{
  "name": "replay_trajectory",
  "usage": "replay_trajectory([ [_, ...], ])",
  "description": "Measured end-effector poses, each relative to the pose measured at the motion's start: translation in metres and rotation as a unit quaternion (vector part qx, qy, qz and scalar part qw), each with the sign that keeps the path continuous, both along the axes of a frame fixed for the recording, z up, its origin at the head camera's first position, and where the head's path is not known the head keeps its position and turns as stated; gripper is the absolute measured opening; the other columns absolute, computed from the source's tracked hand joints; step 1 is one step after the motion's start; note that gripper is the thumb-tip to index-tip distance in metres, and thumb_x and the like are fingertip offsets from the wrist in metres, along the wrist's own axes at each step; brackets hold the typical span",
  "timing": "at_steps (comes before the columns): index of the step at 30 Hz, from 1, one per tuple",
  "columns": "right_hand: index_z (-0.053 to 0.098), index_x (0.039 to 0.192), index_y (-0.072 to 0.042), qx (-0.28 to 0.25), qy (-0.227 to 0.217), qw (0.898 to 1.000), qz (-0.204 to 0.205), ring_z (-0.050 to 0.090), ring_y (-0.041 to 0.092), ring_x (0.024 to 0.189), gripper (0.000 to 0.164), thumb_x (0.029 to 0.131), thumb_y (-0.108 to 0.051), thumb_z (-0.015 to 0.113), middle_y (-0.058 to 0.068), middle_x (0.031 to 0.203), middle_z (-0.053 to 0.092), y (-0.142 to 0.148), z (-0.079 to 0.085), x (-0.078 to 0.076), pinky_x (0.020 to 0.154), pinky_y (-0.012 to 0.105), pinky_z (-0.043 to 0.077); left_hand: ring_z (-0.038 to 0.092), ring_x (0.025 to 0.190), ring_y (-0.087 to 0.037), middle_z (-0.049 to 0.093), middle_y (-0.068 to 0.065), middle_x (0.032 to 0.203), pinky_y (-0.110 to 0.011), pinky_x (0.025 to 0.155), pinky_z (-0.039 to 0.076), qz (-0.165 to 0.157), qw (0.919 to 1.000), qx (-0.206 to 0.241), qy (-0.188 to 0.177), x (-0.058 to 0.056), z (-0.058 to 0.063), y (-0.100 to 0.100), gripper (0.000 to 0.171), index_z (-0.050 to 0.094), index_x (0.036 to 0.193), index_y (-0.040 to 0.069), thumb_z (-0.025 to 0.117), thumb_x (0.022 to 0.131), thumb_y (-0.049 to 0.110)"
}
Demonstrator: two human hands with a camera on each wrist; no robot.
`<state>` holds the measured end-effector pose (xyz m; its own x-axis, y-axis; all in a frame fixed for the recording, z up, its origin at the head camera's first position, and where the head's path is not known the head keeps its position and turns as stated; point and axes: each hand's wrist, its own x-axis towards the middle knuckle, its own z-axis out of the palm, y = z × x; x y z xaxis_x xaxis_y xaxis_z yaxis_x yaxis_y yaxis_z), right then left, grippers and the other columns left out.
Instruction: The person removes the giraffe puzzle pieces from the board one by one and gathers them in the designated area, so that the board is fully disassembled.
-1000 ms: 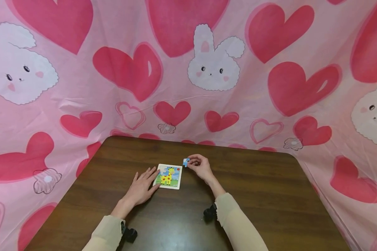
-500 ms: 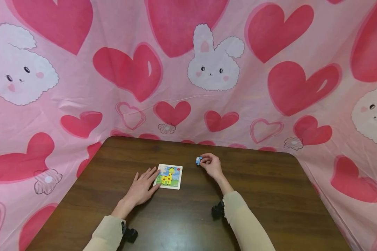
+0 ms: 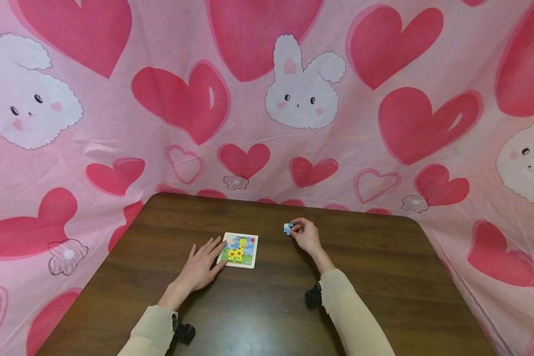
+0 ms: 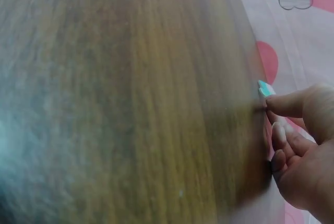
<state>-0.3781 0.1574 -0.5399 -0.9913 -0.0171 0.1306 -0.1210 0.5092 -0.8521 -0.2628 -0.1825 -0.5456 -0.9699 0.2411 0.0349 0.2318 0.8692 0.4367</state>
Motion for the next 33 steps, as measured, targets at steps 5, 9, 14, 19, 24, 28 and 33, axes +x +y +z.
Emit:
replay_trajectory([
  [5,0.074,0.116,0.008,0.019,0.007,1.0,0.002,0.056,0.015,0.076,0.024,0.093,0.007,0.08,0.024,0.099,0.074,-0.001,-0.002,0.0,0.069,0.022,0.044,0.032,0.167,-0.045,0.038,-0.018,0.178,-0.081,0.132,0.014,0.0,1.0,-0.008,-0.003,-0.001,0.0,0.0,0.068,0.044,0.169,0.012,0.064,0.11,0.041],
  [9,0.074,0.118,0.008,0.031,0.016,0.999,0.001,0.059,0.019,0.082,0.027,0.093,0.007,0.081,0.023,0.102,0.071,-0.001,-0.002,0.001,0.074,0.023,0.046,0.032,0.167,-0.046,0.038,-0.019,0.178,-0.081,0.131,0.015,-0.001,1.0,-0.009,-0.002,-0.001,0.001,0.0,0.068,0.044,0.169,0.012,0.064,0.11,0.04],
  [14,0.074,0.119,0.007,0.035,0.033,0.999,0.004,0.059,0.02,0.085,0.029,0.091,0.007,0.081,0.022,0.104,0.068,-0.005,0.0,0.005,0.076,0.022,0.046,0.032,0.167,-0.046,0.038,-0.019,0.178,-0.081,0.131,0.015,-0.001,1.0,-0.007,-0.005,0.0,0.002,0.0,0.068,0.045,0.169,0.012,0.064,0.11,0.039],
  [19,0.074,0.119,0.006,0.024,0.04,0.998,0.032,0.057,0.017,0.085,0.028,0.092,0.006,0.081,0.02,0.102,0.069,-0.018,0.004,0.011,0.076,0.02,0.046,0.032,0.167,-0.046,0.037,-0.019,0.179,-0.081,0.131,0.014,0.001,0.9999,-0.008,-0.007,0.001,0.003,0.0,0.068,0.044,0.169,0.012,0.064,0.11,0.039],
  [24,0.075,0.117,0.006,0.025,0.051,0.995,0.082,0.056,0.013,0.078,0.026,0.092,0.003,0.083,0.019,0.094,0.07,-0.039,0.007,0.015,0.072,0.02,0.047,0.033,0.166,-0.047,0.039,-0.019,0.178,-0.081,0.131,0.015,-0.003,1.0,0.001,0.0,0.001,0.002,0.0,0.068,0.046,0.168,0.012,0.065,0.109,0.04],
  [28,0.075,0.118,0.004,0.027,0.038,0.991,0.124,0.055,0.011,0.077,0.027,0.094,-0.001,0.083,0.017,0.094,0.071,-0.057,0.011,0.019,0.071,0.021,0.046,0.036,0.164,-0.049,0.043,-0.021,0.175,-0.083,0.129,0.016,-0.007,0.9994,0.021,0.026,0.0,-0.005,-0.002,0.069,0.049,0.166,0.011,0.067,0.107,0.043],
  [33,0.075,0.12,0.003,0.031,0.006,0.986,0.163,0.054,0.012,0.078,0.027,0.096,-0.005,0.083,0.014,0.095,0.07,-0.077,0.013,0.023,0.071,0.021,0.045,0.036,0.165,-0.047,0.042,-0.019,0.176,-0.082,0.13,0.015,-0.004,0.9994,0.022,0.026,-0.002,-0.01,-0.003,0.069,0.049,0.166,0.012,0.067,0.107,0.043],
])
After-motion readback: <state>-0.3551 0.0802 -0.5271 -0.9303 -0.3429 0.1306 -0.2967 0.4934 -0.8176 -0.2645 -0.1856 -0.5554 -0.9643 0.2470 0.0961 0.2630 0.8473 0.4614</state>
